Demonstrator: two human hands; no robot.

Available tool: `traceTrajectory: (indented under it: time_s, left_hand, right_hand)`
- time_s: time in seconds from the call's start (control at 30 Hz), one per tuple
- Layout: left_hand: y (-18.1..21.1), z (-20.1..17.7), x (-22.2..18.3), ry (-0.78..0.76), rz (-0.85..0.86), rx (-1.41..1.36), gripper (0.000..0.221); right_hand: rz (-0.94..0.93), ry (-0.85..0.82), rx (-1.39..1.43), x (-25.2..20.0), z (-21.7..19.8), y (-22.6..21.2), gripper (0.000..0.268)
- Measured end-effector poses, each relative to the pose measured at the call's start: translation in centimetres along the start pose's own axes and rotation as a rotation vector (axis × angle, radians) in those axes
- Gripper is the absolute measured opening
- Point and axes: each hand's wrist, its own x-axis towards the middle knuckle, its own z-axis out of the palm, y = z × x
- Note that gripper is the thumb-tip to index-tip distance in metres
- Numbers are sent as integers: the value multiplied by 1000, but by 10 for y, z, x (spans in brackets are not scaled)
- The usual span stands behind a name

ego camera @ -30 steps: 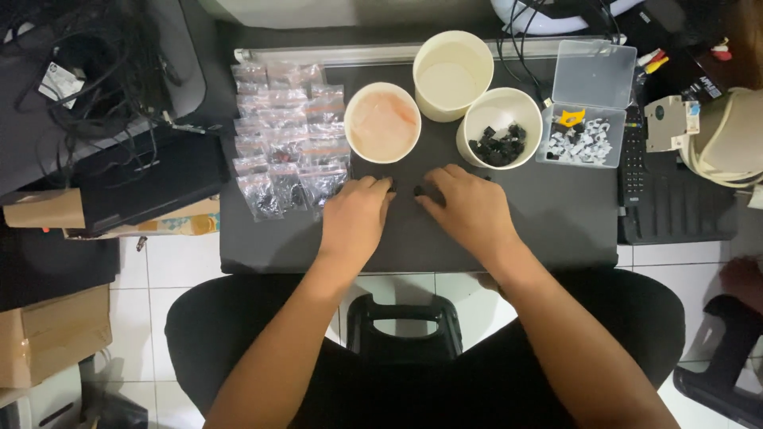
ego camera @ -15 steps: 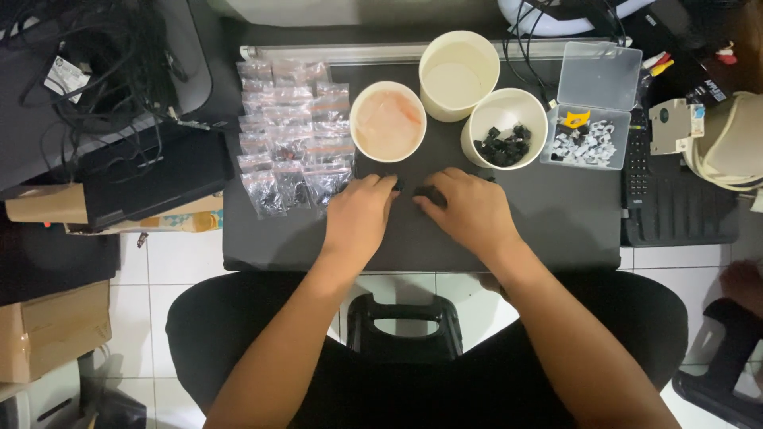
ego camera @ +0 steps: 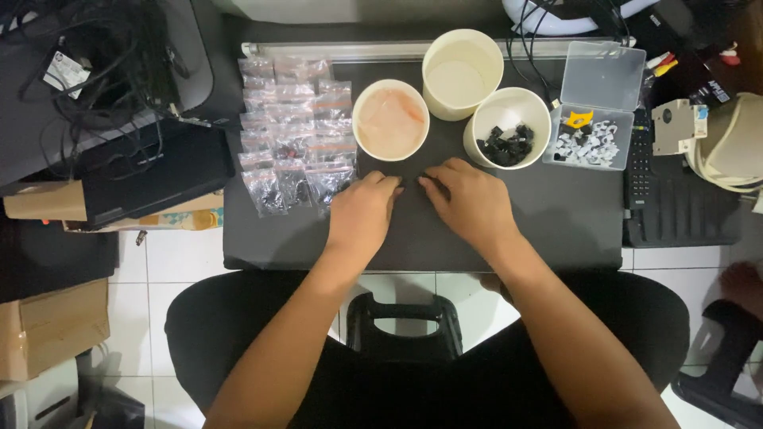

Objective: The person is sorting small electronic components from bowls and placing them into small plastic zip-lock bags.

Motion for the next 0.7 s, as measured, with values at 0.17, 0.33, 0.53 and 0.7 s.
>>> traceTrajectory:
  time_s: [0.17,0.33,0.53,0.7]
  left_hand:
    - [0,-4,-1,24,9,-18,21]
    - [-1,0,0,42,21,-12,20]
    - [-1,-2,3,47,28,8,19]
    - [-1,-1,2,12,23,-9,24]
  right_hand:
    - [-34,-27,-21,-2,1,1,17]
    - [-38,-3,-5,1,5,1,14]
    - [-59,11,7,1,5,3,15]
    - [-35,-18,4,0,-1,-5,18]
